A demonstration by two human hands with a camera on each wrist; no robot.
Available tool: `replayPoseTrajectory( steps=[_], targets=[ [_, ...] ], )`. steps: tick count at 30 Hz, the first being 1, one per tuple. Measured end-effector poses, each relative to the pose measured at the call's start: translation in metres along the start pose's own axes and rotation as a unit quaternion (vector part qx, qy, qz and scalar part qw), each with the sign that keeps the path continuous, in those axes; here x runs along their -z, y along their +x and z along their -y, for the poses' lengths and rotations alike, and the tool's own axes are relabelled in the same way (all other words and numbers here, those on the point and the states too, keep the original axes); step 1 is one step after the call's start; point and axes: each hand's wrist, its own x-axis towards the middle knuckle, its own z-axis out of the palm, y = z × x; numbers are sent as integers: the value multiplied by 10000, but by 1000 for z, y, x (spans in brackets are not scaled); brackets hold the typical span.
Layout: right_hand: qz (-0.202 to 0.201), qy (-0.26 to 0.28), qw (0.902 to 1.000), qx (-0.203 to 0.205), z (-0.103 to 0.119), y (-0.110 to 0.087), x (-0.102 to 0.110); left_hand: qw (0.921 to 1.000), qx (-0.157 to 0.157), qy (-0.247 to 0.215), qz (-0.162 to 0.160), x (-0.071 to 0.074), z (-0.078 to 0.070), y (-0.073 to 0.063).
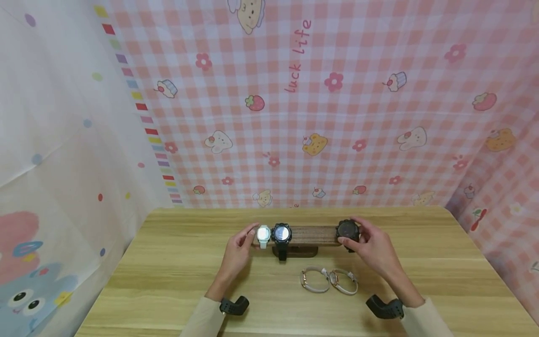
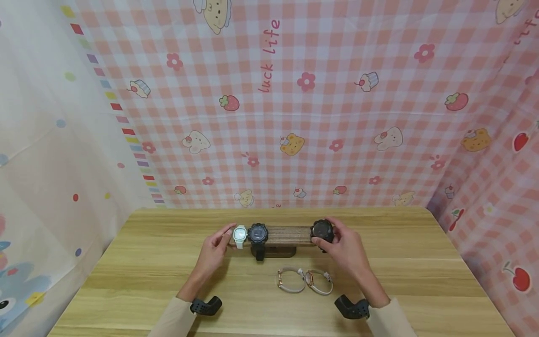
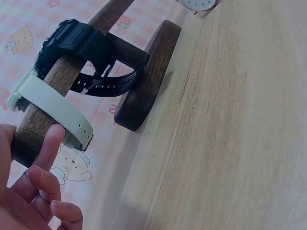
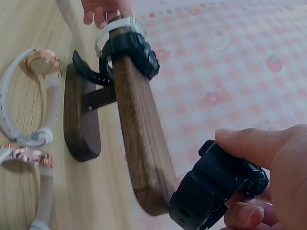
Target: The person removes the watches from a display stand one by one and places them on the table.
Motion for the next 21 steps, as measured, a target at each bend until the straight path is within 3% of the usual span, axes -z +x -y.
replayPoseTrajectory(
  steps=[9, 21],
  targets=[
    [115, 188, 9982, 553, 23, -7, -8, 10000, -30, -12, 6, 0, 0, -1],
    [733, 430, 9941, 671, 46, -15, -33, 10000, -17, -26, 9, 0, 0, -1]
  ],
)
